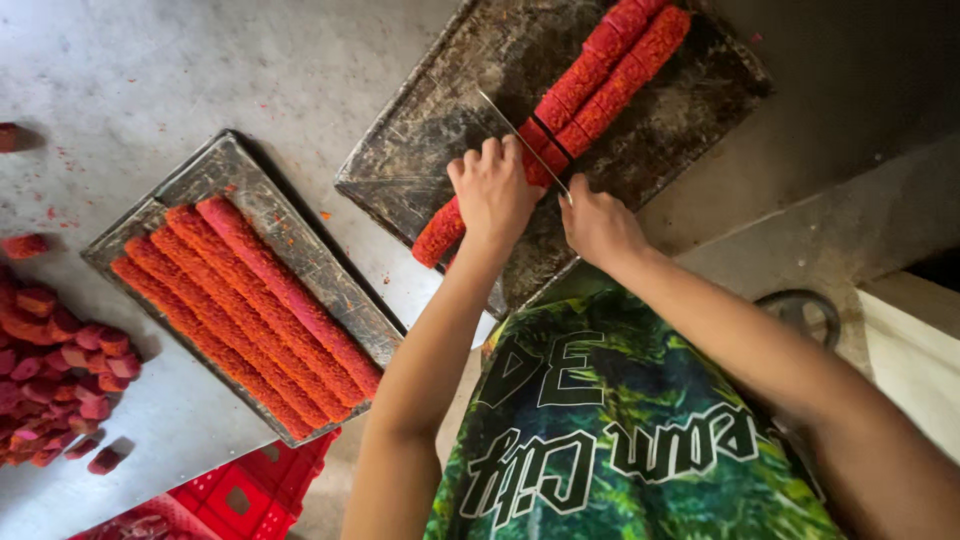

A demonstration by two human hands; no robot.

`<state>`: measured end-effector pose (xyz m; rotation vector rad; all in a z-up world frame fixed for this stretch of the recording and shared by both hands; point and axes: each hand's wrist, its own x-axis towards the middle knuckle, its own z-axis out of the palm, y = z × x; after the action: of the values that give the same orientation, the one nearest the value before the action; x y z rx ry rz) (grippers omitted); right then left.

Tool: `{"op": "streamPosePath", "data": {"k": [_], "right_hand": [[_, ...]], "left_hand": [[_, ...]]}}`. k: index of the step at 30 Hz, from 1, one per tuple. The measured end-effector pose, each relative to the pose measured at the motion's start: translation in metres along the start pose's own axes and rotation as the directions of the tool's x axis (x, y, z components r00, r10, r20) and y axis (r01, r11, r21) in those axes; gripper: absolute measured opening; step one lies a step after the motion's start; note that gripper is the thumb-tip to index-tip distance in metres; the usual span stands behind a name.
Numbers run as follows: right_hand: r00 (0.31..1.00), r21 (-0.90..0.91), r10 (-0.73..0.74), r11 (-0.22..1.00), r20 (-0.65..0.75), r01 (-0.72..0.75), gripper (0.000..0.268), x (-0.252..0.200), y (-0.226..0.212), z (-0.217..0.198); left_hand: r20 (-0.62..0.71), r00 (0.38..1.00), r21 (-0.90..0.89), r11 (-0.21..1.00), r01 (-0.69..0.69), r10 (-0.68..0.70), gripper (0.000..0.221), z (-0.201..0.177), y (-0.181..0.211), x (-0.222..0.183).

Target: The person slices long red-coated bread rolls into smaller bite-sized pieces on a metal tray using a knife, then organizes the rolls on different trays.

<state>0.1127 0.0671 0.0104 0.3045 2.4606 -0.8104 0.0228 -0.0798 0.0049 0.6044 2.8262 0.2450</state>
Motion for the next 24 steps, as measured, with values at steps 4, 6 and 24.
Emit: {"op": "streamPosePath", "data": {"k": [4,6,24], "right_hand": [[0.999,0.016,0.047,0.999,0.027,-0.048,0.029,0.0,0.008,0.013],[0.999,-0.033,-0.001,0.999,-0.051,-0.001,0.029,0.001,0.01,0.019],[0.956,0.096,-0.16,0.977,-0.247,0.189,0.023,-0.075,0.004,0.005]], "left_hand": [[-0.007,1.0,-0.026,1.0,0.002,-0.003,0.081,-0.005,-0.003,-0.002],[-0.013,1.0,-0.039,0.999,-0.002,0.001,0.083,-0.004,0.002,0.002],[-0.052,0.999,-0.04,0.999,-0.014,0.011,0.092,-0.014,-0.02,-0.038]]}}
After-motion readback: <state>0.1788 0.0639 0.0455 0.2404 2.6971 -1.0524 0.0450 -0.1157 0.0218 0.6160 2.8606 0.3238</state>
